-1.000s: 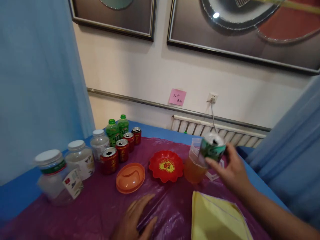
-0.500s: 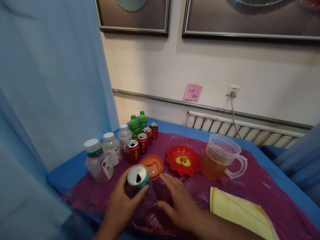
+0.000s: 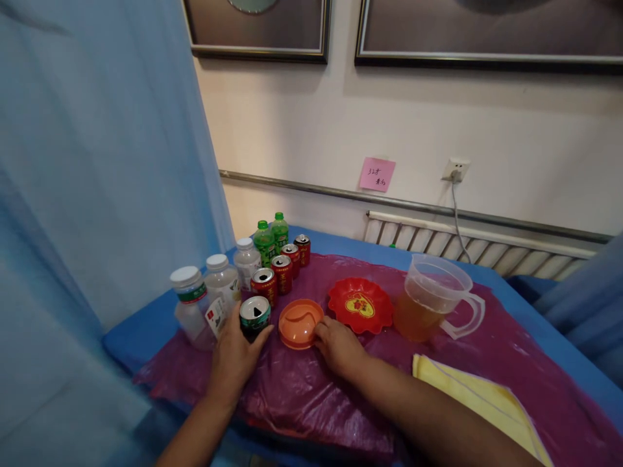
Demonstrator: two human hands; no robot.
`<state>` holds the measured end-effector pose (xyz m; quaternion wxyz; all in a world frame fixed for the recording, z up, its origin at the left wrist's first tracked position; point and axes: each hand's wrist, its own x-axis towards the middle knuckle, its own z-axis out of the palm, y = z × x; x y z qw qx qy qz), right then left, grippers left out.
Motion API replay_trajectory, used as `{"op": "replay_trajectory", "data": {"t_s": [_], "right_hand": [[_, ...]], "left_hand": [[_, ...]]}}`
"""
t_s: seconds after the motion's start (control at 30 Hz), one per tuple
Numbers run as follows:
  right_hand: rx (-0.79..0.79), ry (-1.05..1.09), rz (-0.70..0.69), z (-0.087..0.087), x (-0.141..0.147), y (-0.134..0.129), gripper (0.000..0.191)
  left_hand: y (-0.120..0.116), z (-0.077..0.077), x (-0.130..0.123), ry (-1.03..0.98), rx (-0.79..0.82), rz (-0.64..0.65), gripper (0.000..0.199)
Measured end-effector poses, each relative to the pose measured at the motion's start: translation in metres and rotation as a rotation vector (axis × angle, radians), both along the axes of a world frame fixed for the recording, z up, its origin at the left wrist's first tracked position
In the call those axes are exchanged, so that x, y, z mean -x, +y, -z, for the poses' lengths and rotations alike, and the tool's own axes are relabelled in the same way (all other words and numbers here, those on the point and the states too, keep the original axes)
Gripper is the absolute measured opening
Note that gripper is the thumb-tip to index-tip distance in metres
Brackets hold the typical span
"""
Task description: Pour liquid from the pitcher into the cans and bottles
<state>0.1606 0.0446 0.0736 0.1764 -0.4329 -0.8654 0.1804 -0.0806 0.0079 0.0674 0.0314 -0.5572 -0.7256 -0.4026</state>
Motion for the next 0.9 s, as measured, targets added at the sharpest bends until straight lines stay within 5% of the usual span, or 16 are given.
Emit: {"op": "replay_trajectory", "data": {"t_s": [0.27,0.43,0.67,0.8,0.9], "right_hand": [[0.071,0.32,0.036,-0.002,-0.024,-0.009,0.005],[0.102,0.542,0.023,-0.021,-0.058,-0.033,0.006],[-0.283,0.301,-0.025,-0.059,-0.101,-0.06,0.013],[-0.418,0.624,0.281,-0.053,-0.12,-0.069,0.043],[-0.293,0.896,0.413,-0.036,-0.126,-0.07,0.077]], "left_hand": [[-0.034,0.009,-0.022,0.108,-0.189,0.023,0.082],[-0.064,-0.006,-0.054,0.144,-0.182,0.279,0.067],[-0.03,-0.056,-0.099,0.362,-0.231,0.712,0.036],[-0.007,-0.071,-0.13,0.232,-0.232,0.793,0.025],[0.001,-0.072,-0.155,0.07,-0.226,0.802,0.021]]}}
